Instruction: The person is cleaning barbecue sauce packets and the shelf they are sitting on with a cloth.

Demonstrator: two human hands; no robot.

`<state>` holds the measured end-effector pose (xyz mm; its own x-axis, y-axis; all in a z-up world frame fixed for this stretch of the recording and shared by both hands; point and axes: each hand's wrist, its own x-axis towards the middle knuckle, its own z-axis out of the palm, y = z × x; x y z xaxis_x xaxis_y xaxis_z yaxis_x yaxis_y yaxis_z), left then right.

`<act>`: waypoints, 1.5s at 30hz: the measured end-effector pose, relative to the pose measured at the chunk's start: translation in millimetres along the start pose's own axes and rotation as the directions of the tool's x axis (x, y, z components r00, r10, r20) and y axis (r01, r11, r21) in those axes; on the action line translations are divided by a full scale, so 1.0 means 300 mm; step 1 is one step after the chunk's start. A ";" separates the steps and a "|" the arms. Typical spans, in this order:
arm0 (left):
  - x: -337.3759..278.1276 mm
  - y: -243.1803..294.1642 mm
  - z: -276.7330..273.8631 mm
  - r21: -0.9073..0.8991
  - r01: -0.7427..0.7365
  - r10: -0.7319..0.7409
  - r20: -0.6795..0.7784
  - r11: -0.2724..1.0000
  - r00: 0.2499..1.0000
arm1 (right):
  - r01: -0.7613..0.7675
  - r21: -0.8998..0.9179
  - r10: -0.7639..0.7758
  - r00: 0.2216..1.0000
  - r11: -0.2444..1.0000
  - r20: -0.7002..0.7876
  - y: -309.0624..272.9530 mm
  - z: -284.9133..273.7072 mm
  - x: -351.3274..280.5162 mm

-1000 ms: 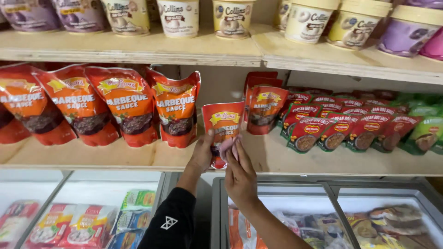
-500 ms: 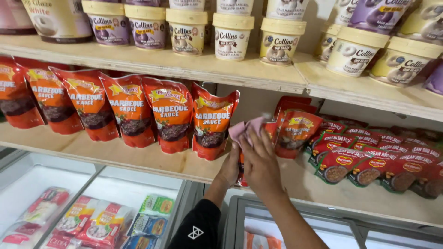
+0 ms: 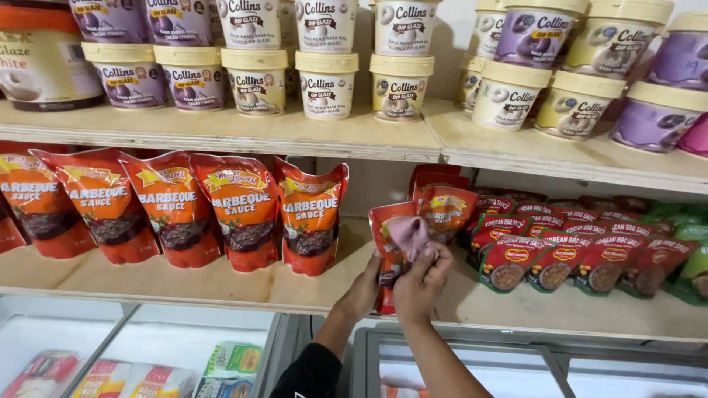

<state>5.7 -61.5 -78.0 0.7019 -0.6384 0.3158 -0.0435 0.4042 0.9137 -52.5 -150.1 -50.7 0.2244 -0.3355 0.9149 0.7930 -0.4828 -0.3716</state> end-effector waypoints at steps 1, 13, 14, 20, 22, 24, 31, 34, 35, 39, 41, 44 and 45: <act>0.006 -0.011 -0.015 0.020 -0.028 0.028 -0.004 0.999 1.000 | -0.205 0.016 0.205 0.963 0.979 -0.175 0.049 0.009 -0.003; -0.035 0.055 0.009 0.203 -0.101 0.196 -0.530 0.974 0.825 | 0.015 0.130 -0.024 0.997 0.991 0.069 -0.116 -0.112 -0.001; -0.025 0.028 -0.003 0.296 -0.118 0.263 -0.519 0.948 0.814 | 0.144 0.051 -0.152 0.965 0.988 0.215 -0.101 -0.138 -0.007; -0.027 0.013 -0.011 0.220 -0.221 0.277 -0.272 0.950 0.921 | 0.325 -0.273 -0.033 0.696 0.905 0.718 -0.036 -0.160 0.204; -0.040 0.030 0.005 0.193 -0.206 0.247 -0.218 0.959 0.944 | 0.313 -0.330 -0.043 0.780 0.890 0.624 -0.068 -0.141 0.305; -0.062 0.071 0.033 0.172 -0.191 0.219 -0.161 0.966 0.962 | 0.295 -0.383 -0.060 0.853 0.875 0.519 -0.097 -0.133 0.374; -0.061 0.067 0.024 0.243 -0.074 0.124 -0.198 0.967 0.972 | 0.697 -0.303 -0.409 0.657 0.650 0.634 -0.117 -0.141 0.193; -0.052 0.022 0.005 0.424 -0.154 0.230 -0.133 0.892 0.964 | 0.629 -0.302 -0.240 0.629 0.716 0.739 -0.038 -0.193 0.066; -0.043 0.008 -0.004 0.571 -0.181 0.283 -0.094 0.801 0.955 | 0.536 -0.314 -0.128 0.634 0.784 0.763 -0.005 -0.211 0.039; -0.079 0.110 0.059 0.605 0.011 0.126 -0.184 0.796 0.975 | 0.510 -0.154 -0.235 0.616 0.846 0.752 -0.018 -0.177 0.215; -0.076 0.071 0.058 0.281 0.157 -0.106 -0.190 0.947 0.976 | 0.465 -0.376 -0.258 0.837 0.802 0.483 -0.001 -0.156 0.359; -0.065 0.077 0.047 0.137 0.102 -0.080 -0.159 0.985 0.984 | 0.387 -0.426 -0.259 0.908 0.818 0.329 -0.069 -0.135 0.452; -0.073 0.057 0.047 0.138 0.106 -0.084 -0.157 0.985 0.984 | 0.383 -0.429 -0.255 0.910 0.818 0.327 -0.080 -0.140 0.405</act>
<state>-20.4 -49.7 -65.6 0.8059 -0.5593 0.1940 -0.0664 0.2403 0.9684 -68.0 -213.1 62.7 0.1868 0.0822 0.9789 0.4921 -0.8703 -0.0208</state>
